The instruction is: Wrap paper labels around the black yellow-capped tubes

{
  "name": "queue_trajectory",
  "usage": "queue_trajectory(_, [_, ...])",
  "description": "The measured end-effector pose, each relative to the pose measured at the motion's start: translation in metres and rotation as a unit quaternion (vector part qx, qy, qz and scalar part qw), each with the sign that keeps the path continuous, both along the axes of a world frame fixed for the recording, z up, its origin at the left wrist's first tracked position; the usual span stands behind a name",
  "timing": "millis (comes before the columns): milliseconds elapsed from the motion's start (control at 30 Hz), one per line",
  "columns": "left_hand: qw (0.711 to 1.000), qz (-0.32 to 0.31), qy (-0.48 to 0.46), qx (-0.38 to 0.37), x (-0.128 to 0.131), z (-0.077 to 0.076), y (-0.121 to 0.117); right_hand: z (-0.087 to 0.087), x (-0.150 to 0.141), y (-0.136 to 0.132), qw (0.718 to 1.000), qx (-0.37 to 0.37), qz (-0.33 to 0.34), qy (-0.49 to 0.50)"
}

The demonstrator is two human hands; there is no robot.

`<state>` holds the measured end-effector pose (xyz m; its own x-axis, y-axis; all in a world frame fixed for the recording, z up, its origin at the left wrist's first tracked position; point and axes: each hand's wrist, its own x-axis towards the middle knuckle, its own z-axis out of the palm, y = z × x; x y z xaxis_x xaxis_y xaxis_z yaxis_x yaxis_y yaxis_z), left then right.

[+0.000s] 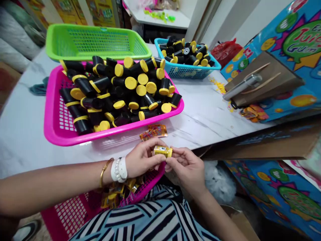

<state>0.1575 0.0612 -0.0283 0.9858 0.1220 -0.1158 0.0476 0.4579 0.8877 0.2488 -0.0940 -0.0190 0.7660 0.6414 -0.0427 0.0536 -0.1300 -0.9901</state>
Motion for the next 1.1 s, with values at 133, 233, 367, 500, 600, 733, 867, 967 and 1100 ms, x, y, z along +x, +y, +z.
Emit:
queue_trajectory(133, [1.0, -0.026, 0.009, 0.013, -0.004, 0.002, 0.003, -0.001, 0.0, -0.002, 0.998, -0.018, 0.022, 0.049])
queue_trajectory(233, [0.996, -0.082, 0.038, 0.006, -0.003, 0.002, 0.007, -0.003, 0.009, -0.012, 0.993, -0.014, 0.091, 0.069])
queue_trajectory(367, [0.989, -0.133, 0.063, -0.003, 0.003, 0.0, 0.013, -0.011, 0.02, -0.018, 0.989, 0.035, 0.113, 0.091])
queue_trajectory(500, [0.985, -0.157, 0.057, -0.031, 0.004, 0.001, 0.017, -0.018, 0.014, -0.011, 0.987, 0.091, 0.118, 0.061])
queue_trajectory(600, [0.987, -0.14, 0.066, -0.038, 0.003, 0.003, 0.016, -0.021, 0.004, -0.007, 0.991, 0.111, 0.071, 0.019])
queue_trajectory(733, [0.988, -0.117, 0.103, 0.007, 0.002, 0.003, 0.013, -0.018, -0.005, -0.006, 0.979, 0.073, 0.021, -0.191])
queue_trajectory(867, [0.988, -0.135, 0.074, 0.001, 0.001, 0.006, 0.015, -0.01, -0.008, -0.006, 0.953, 0.086, 0.013, -0.291])
queue_trajectory(967, [0.984, -0.158, 0.07, 0.048, -0.005, 0.01, 0.016, -0.008, -0.009, -0.016, 0.953, 0.077, 0.036, -0.29])
queue_trajectory(1100, [0.919, -0.173, 0.006, 0.355, -0.021, 0.015, 0.006, -0.03, -0.011, -0.048, 0.958, -0.069, 0.069, -0.271])
